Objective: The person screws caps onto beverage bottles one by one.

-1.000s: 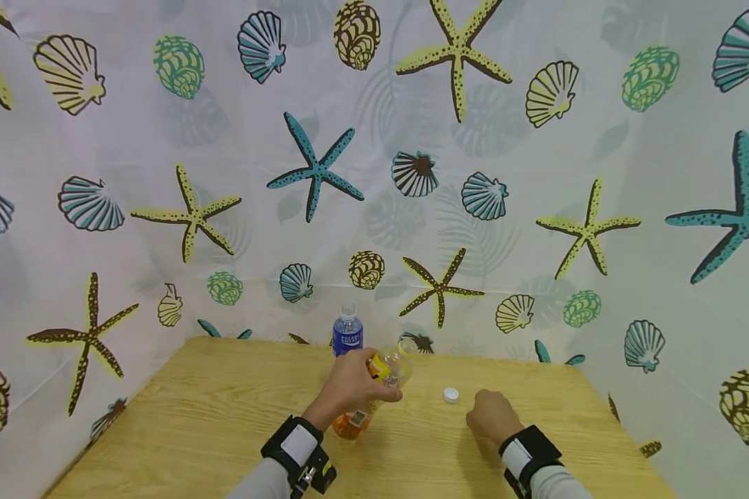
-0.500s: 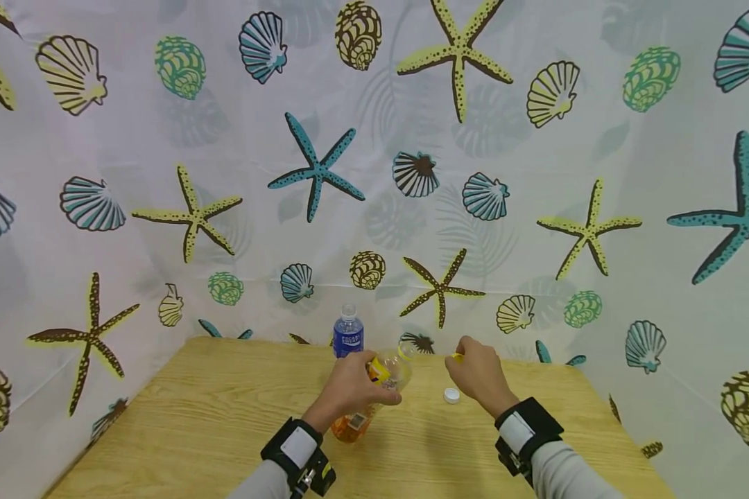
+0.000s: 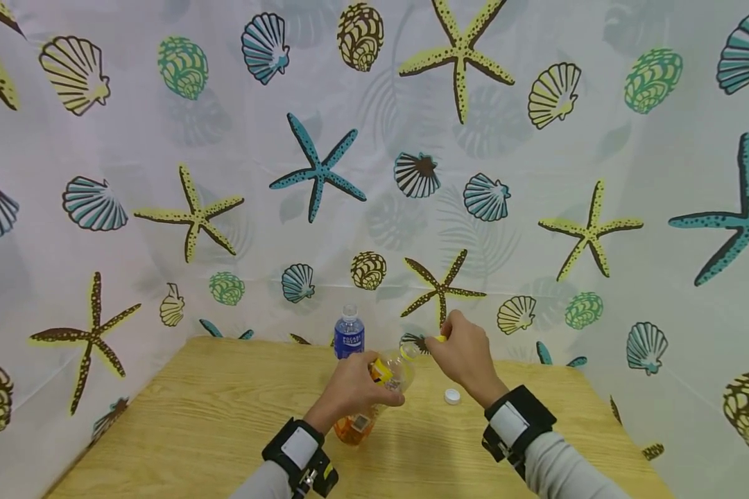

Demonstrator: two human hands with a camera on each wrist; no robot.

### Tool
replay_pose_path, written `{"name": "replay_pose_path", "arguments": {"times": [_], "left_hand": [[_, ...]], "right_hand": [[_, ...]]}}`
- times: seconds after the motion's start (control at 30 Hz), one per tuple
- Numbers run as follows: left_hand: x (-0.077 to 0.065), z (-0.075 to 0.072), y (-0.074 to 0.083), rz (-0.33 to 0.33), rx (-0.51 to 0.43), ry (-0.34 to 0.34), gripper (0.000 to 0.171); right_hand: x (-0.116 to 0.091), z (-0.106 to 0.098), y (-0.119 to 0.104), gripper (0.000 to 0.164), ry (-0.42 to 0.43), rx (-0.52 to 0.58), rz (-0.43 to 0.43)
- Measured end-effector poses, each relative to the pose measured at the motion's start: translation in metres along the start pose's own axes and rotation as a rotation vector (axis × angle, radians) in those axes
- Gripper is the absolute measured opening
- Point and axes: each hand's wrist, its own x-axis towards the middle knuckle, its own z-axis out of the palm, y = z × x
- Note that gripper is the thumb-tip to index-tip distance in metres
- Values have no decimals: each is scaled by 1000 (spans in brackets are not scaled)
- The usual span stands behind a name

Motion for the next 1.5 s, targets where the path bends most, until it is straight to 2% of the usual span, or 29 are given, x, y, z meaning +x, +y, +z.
{"name": "replay_pose_path", "arguments": {"times": [0.1,0.27,0.33,0.47,0.7,0.87,1.0,1.33,1.5], "left_hand": [[0,1,0,-12,-6,-6,81],[-1,2,0,1,0,-5,77],[-1,2,0,11,2,-4,74],[0,2,-1,29,8,1,71],[2,3,-3,57,8,10,67],[1,4,-2,45,8,6,66],[1,4,-1,39,4,0,66],[0,4,-3,43,-8,-3,65],[0,4,-2,46,-2,-6,65]], "right_hand": [[1,-3,-4,17,-14,22,-15],[0,-9,-12,28,-81,42,-43],[0,-10,-15,27,-96,38,-40],[-1,-14,-18,17,-98,26,-28],[-4,-19,-23,18,-122,46,-54],[-8,-20,-31,18,-159,89,-62],[-10,-21,-33,17,-172,82,-91],[-12,-20,-34,18,-195,65,-118],[-13,-20,-33,19,-217,95,-143]]}}
